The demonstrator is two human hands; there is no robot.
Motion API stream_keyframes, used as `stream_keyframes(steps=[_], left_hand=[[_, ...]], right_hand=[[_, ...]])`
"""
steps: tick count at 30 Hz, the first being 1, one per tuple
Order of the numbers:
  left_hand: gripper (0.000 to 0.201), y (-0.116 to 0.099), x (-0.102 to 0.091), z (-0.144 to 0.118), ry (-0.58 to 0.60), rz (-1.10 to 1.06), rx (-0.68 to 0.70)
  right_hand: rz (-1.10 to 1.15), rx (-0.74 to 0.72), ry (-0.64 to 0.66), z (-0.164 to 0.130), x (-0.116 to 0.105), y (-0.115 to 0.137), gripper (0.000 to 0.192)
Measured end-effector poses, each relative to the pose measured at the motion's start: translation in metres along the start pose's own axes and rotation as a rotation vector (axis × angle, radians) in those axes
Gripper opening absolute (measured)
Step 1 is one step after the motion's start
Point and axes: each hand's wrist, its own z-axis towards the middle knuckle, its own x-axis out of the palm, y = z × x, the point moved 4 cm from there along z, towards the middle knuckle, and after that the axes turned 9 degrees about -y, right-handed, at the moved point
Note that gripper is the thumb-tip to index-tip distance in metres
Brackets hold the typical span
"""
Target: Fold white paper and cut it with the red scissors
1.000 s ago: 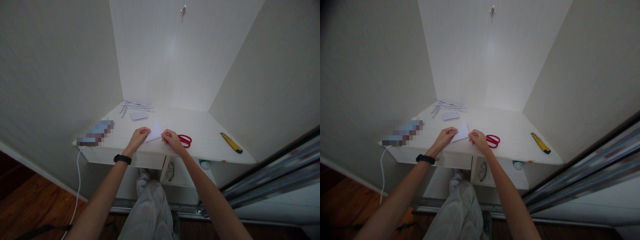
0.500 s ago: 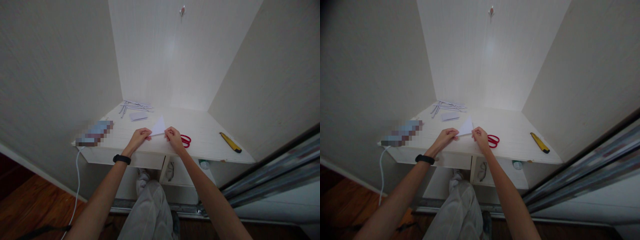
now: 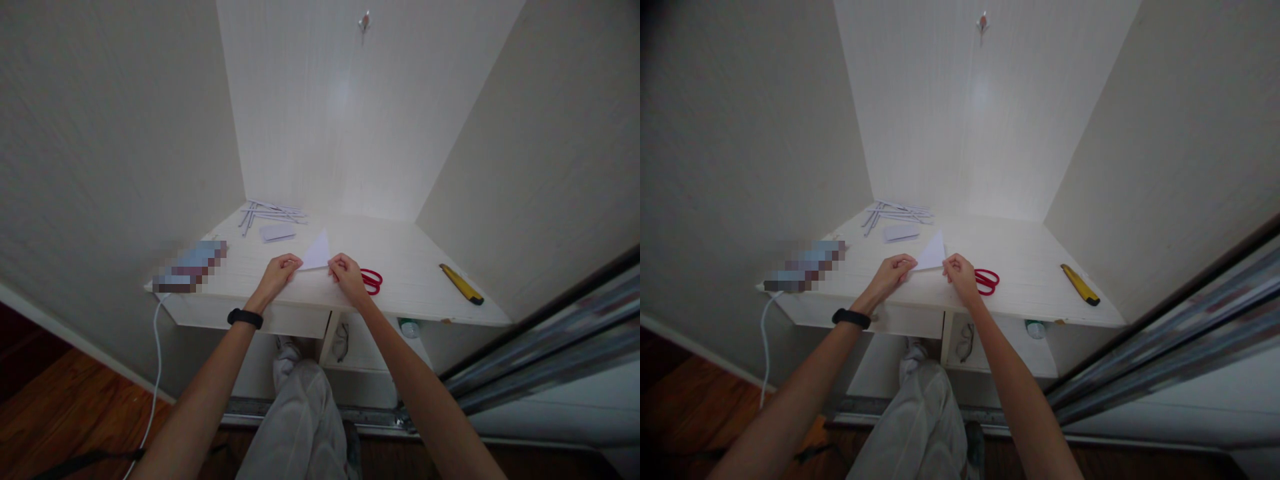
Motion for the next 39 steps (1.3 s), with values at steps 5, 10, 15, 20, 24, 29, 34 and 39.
stream_keyframes(steps=[5,10,15,20,24,29,34,39], left_hand=[[0.021,-0.003,0.0,-0.001,-0.008,-0.01,-0.003],[0.022,-0.004,0.001,0.0,-0.01,-0.078,-0.007],[0.027,-0.004,0.003,0.0,0.016,-0.092,-0.024],[0.018,0.002,0.006,0.002,0.073,-0.068,-0.058],[0.021,0.005,0.005,0.002,0.074,-0.053,-0.056],[0.02,0.0,0.003,-0.001,0.049,-0.07,-0.02],[0.02,-0.002,0.002,0.0,0.025,-0.089,-0.018],[0.025,-0.004,0.005,-0.001,0.049,-0.127,-0.042]], right_hand=[[-0.014,0.01,-0.003,0.001,0.0,-0.003,0.023],[-0.017,0.012,-0.015,0.002,0.001,-0.006,0.024],[-0.017,0.003,-0.014,0.002,0.001,-0.004,0.024],[-0.02,-0.001,0.021,-0.001,0.001,0.0,0.022],[-0.022,-0.006,0.037,-0.002,0.002,0.002,0.02],[-0.021,-0.01,0.041,-0.003,0.002,0.005,0.02],[-0.016,-0.004,0.055,-0.004,0.002,0.006,0.019],[-0.017,0.019,0.078,-0.002,0.004,0.003,0.021]])
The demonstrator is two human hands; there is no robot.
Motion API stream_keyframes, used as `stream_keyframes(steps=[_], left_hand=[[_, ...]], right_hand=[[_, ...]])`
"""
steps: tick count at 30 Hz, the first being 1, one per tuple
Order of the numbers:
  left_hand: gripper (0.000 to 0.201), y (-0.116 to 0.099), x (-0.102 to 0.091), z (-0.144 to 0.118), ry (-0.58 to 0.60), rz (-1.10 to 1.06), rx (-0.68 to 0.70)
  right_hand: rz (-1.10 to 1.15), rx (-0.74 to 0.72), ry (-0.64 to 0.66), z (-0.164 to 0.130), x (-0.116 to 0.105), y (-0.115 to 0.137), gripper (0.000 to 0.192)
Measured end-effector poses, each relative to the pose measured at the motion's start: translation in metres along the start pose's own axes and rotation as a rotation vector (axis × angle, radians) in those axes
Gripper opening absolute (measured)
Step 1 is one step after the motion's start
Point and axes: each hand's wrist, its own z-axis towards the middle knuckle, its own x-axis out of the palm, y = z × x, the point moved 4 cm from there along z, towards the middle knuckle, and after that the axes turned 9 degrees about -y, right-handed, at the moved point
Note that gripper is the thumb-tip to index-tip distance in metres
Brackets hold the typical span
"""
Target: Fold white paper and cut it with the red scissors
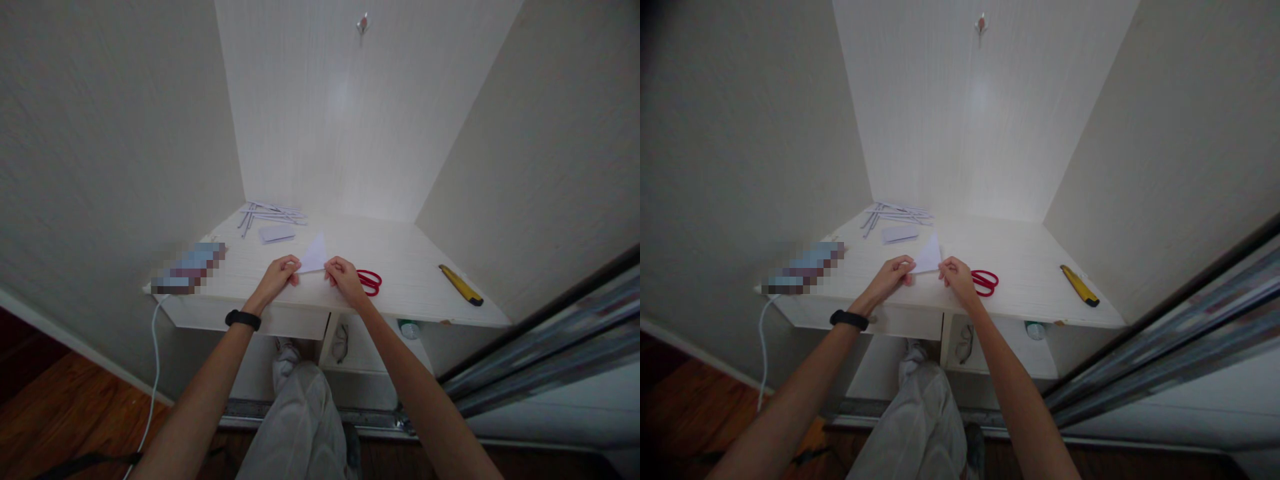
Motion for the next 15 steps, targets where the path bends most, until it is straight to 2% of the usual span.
stream_keyframes(steps=[7,15], left_hand=[[0.027,-0.0043,0.0042,-0.0014,0.05,-0.023,-0.013],[0.024,0.0,-0.0009,0.0007,0.01,-0.045,0.019]], right_hand=[[-0.016,-0.002,0.043,-0.0015,0.0021,0.0003,0.02],[-0.016,-0.039,0.147,-0.0055,0.0066,0.0068,0.018]])
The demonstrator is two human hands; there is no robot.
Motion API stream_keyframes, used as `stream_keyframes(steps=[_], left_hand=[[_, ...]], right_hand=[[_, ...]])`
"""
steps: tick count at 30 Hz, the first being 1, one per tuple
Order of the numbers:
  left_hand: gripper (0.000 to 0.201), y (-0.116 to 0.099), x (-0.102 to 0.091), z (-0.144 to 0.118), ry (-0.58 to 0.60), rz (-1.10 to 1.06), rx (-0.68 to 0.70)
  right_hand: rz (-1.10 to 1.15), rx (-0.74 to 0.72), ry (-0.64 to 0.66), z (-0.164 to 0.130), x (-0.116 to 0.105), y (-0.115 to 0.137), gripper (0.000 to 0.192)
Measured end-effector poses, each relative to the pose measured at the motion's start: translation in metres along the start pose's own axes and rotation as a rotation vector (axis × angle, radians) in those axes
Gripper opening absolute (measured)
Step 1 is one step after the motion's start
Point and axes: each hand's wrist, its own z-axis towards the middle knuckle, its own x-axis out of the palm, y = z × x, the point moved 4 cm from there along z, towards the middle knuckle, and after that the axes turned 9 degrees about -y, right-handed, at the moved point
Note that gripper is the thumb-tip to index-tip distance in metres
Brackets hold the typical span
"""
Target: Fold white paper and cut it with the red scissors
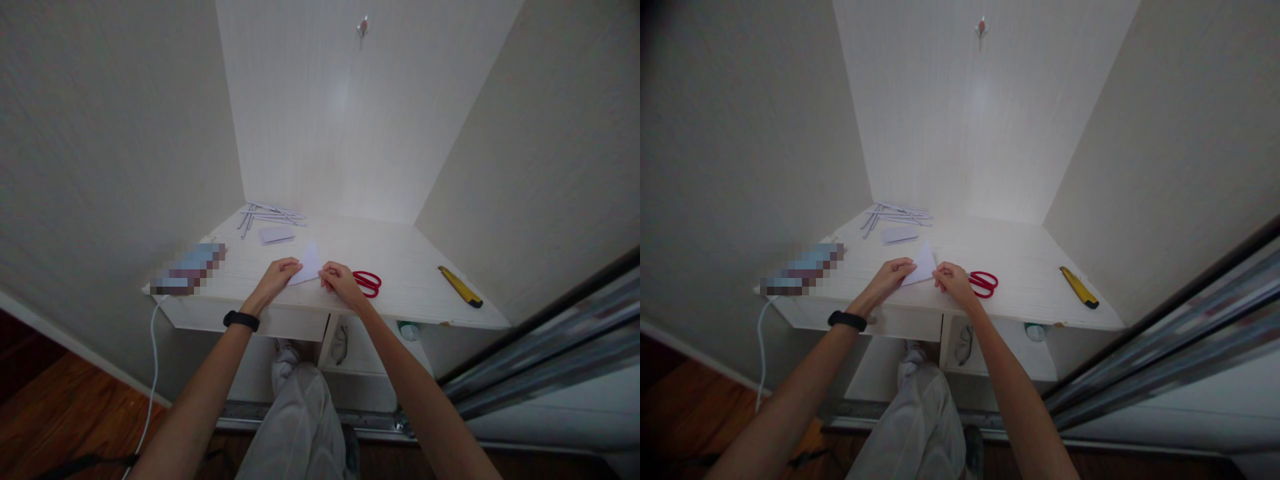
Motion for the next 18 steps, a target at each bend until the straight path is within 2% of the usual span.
stream_keyframes(steps=[7,12,15,18], left_hand=[[0.021,0.005,0.0,0.001,0.035,0.015,-0.024],[0.022,0.006,0.002,0.002,0.046,0.016,-0.033],[0.032,0.004,0.003,0.001,0.05,0.007,-0.023],[0.052,0.001,0.005,-0.001,0.059,0.008,-0.01]], right_hand=[[-0.015,-0.01,0.016,0.0,0.001,0.0,0.018],[-0.034,0.016,-0.017,0.004,0.0,-0.006,0.019],[-0.038,0.037,-0.049,0.005,-0.002,-0.009,0.021],[-0.041,0.054,-0.068,0.005,-0.003,-0.01,0.023]])
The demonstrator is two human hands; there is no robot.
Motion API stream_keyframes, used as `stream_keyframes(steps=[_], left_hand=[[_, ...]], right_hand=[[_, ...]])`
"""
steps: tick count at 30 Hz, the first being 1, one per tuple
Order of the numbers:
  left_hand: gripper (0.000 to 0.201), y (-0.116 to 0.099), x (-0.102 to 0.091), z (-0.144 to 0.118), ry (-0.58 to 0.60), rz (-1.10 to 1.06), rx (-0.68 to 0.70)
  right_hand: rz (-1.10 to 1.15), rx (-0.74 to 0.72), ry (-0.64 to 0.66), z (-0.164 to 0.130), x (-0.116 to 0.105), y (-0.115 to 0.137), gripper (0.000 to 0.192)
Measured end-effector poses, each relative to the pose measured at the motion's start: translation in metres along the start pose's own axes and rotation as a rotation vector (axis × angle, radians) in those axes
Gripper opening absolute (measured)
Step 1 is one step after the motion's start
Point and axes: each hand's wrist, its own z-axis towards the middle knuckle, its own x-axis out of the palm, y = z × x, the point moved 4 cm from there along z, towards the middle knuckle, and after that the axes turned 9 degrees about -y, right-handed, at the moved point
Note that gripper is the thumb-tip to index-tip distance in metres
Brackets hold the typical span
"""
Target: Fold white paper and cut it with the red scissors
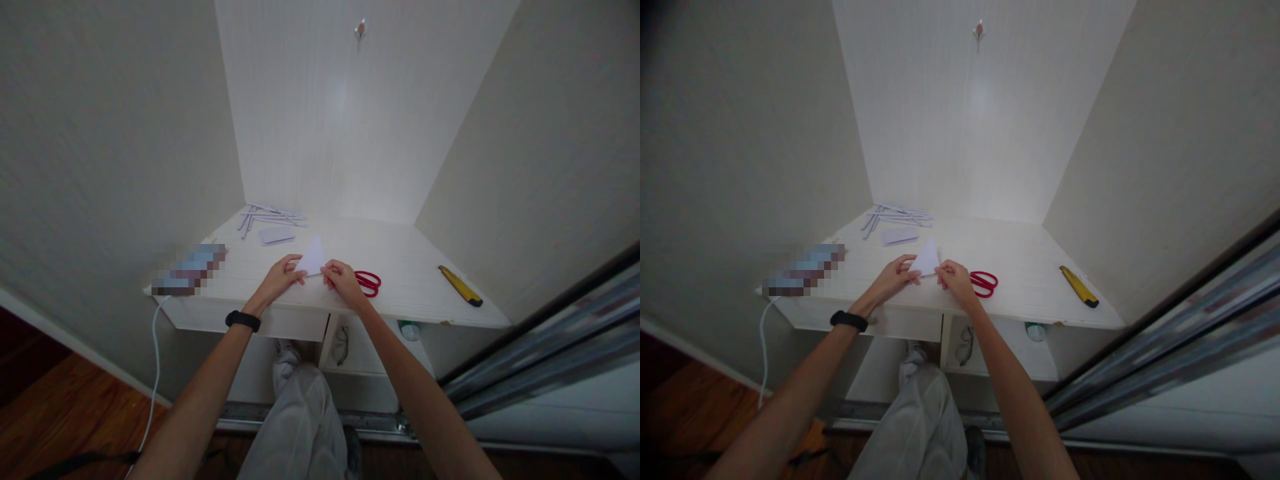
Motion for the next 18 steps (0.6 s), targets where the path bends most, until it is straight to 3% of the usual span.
stream_keyframes(steps=[4,7,18], left_hand=[[0.073,-0.0004,0.0021,-0.0013,0.043,0.008,0.023],[0.077,-0.0004,0.0021,-0.0017,0.065,0.049,0.047],[0.04,-0.0061,0.0011,-0.0015,0.036,0.16,0.099]], right_hand=[[-0.002,0.01,-0.015,-0.0001,-0.0003,0.0006,0.023],[0.001,0.007,-0.022,-0.0004,-0.0007,0.0014,0.022],[0.019,-0.025,-0.009,-0.0029,0.0,0.0059,0.019]])
